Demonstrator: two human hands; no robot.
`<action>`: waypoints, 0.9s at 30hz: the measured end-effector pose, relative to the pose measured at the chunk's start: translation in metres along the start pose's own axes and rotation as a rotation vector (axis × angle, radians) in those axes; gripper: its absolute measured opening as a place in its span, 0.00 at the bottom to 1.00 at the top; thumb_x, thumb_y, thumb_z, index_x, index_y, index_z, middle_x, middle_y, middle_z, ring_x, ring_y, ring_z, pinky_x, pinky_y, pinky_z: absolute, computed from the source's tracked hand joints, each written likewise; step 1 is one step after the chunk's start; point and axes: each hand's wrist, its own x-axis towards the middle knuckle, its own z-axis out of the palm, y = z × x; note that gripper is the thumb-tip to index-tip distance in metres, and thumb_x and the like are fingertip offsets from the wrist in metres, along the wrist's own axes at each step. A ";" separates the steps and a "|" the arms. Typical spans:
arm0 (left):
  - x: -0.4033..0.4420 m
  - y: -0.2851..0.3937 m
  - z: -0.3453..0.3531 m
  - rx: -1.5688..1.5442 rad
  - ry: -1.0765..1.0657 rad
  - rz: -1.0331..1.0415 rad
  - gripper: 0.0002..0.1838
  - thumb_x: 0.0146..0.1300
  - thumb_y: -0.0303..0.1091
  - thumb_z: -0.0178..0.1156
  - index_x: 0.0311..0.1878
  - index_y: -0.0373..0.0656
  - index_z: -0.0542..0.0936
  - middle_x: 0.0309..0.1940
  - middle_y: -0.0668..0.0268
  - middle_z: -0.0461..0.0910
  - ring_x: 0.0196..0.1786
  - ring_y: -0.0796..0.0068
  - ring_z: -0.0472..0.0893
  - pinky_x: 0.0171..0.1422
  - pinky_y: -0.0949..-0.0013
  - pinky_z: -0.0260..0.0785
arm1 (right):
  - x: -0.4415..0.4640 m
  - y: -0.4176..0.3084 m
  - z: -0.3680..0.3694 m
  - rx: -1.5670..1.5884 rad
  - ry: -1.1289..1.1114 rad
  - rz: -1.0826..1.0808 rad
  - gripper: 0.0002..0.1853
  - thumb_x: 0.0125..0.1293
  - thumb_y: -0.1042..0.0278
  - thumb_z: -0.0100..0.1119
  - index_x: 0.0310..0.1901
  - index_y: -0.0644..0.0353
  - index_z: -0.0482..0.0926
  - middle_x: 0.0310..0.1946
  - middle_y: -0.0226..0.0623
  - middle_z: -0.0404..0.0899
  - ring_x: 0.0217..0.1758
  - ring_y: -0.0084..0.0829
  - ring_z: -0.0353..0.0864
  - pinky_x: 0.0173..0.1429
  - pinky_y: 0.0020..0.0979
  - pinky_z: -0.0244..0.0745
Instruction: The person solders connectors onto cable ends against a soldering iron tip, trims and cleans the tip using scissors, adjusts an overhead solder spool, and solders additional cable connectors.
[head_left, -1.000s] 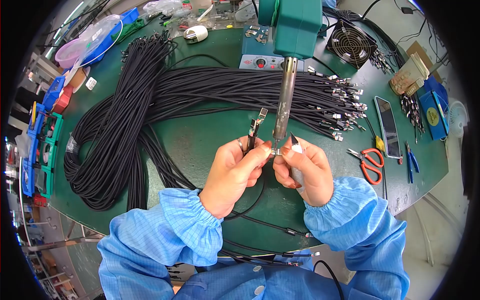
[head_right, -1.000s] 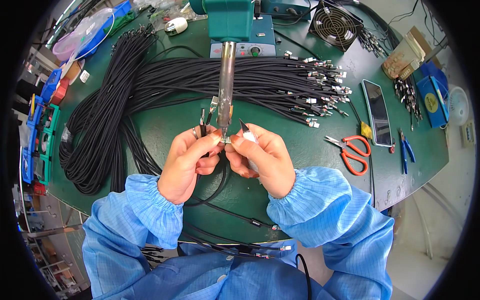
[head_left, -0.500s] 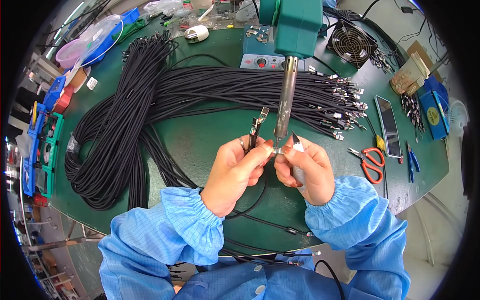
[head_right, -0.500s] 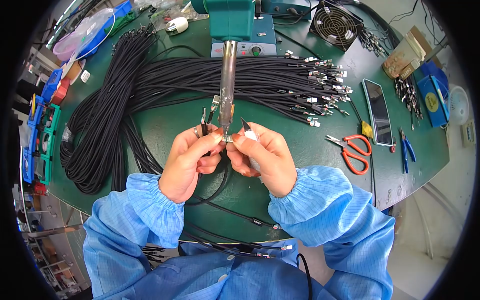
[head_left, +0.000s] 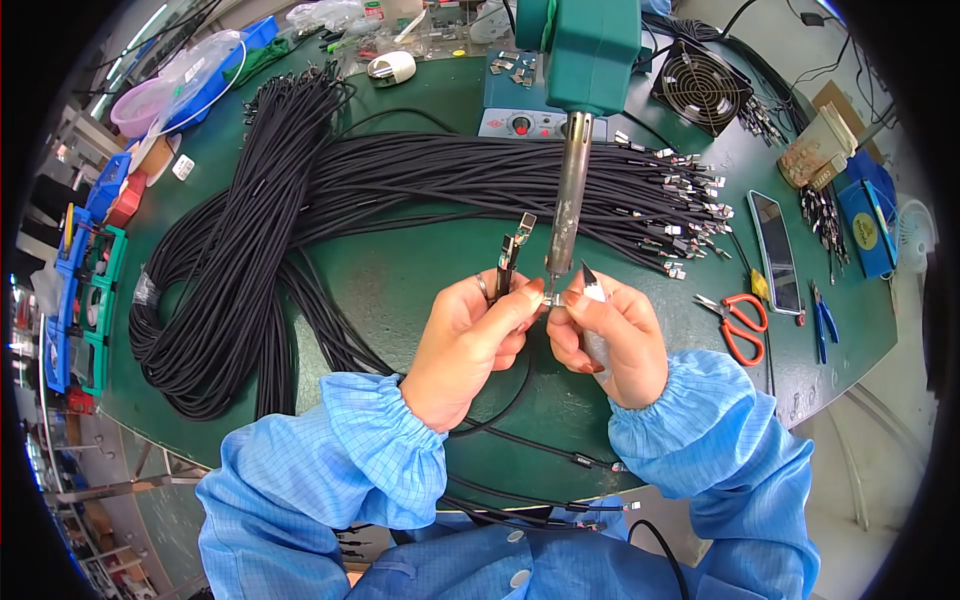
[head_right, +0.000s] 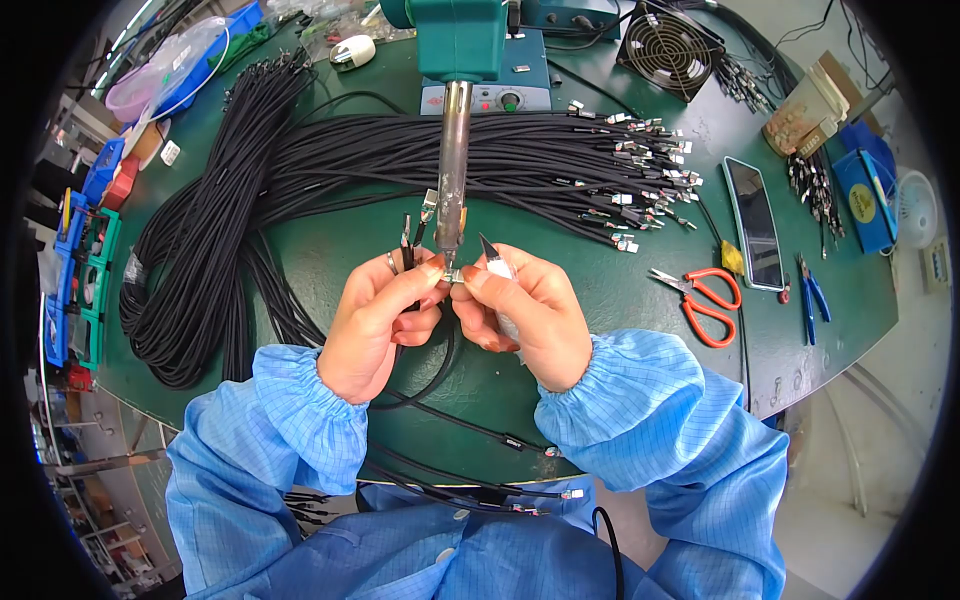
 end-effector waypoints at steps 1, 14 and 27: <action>0.000 0.000 0.000 0.004 -0.001 0.003 0.07 0.59 0.33 0.55 0.36 0.40 0.72 0.22 0.72 0.67 0.19 0.90 0.59 0.21 0.87 0.45 | 0.000 0.000 0.000 0.004 -0.002 -0.001 0.06 0.63 0.70 0.45 0.33 0.62 0.71 0.16 0.33 0.67 0.15 0.19 0.60 0.17 0.17 0.48; 0.002 -0.002 -0.003 -0.043 -0.022 0.008 0.06 0.59 0.33 0.56 0.35 0.41 0.73 0.22 0.73 0.68 0.20 0.90 0.59 0.22 0.87 0.46 | 0.002 0.000 -0.001 0.067 0.000 0.057 0.07 0.63 0.70 0.45 0.32 0.65 0.71 0.17 0.35 0.67 0.15 0.20 0.60 0.16 0.17 0.50; 0.002 -0.002 -0.003 -0.014 -0.046 0.028 0.07 0.60 0.31 0.53 0.38 0.39 0.71 0.23 0.71 0.66 0.19 0.89 0.58 0.21 0.86 0.45 | 0.001 0.004 -0.003 0.065 -0.015 0.010 0.07 0.63 0.69 0.46 0.32 0.63 0.72 0.17 0.33 0.68 0.15 0.19 0.61 0.16 0.17 0.48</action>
